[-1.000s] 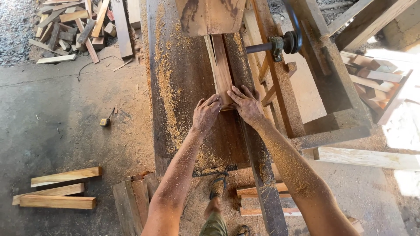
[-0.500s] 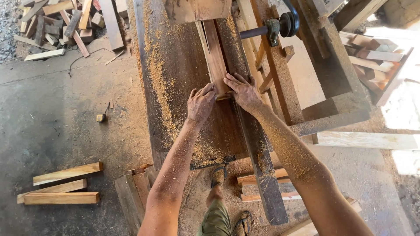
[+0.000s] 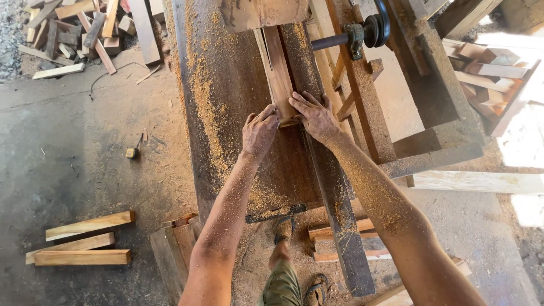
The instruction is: Sawing wooden planks into smaller pieces using a table-mounted circular saw.
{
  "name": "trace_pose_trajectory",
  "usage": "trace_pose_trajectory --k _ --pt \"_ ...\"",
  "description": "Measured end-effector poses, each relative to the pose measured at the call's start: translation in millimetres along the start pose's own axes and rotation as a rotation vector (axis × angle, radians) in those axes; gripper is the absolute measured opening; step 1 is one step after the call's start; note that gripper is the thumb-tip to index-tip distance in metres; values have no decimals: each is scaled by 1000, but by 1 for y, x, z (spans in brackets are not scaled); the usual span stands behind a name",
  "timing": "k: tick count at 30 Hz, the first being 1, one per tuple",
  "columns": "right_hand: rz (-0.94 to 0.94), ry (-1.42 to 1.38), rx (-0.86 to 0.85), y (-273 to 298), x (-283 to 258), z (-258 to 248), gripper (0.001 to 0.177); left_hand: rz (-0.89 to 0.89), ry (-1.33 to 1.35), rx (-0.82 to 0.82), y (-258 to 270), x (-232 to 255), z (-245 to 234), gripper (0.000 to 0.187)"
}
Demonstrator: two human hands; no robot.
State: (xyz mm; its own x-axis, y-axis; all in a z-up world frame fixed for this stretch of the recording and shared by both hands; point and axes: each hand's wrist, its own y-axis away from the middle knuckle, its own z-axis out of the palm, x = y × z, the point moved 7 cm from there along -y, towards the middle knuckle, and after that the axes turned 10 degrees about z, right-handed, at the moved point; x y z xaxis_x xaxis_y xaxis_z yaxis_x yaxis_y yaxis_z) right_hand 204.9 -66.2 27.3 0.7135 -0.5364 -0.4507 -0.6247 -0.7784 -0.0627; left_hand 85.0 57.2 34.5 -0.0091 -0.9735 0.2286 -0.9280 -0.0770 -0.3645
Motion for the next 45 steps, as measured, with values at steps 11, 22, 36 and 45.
trace_pose_trajectory --k 11,22,36,45 --pt "-30 9 29 2 7 6 52 -14 55 12 -2 4 -9 20" --pt "-22 26 34 -3 14 19 53 -11 4 -14 -4 0 -2 19" --pt "-29 -10 44 -12 12 12 51 1 -40 3 -8 -3 -4 25" --pt "2 7 28 -25 13 14 52 -17 -38 1 -17 -17 3 26"
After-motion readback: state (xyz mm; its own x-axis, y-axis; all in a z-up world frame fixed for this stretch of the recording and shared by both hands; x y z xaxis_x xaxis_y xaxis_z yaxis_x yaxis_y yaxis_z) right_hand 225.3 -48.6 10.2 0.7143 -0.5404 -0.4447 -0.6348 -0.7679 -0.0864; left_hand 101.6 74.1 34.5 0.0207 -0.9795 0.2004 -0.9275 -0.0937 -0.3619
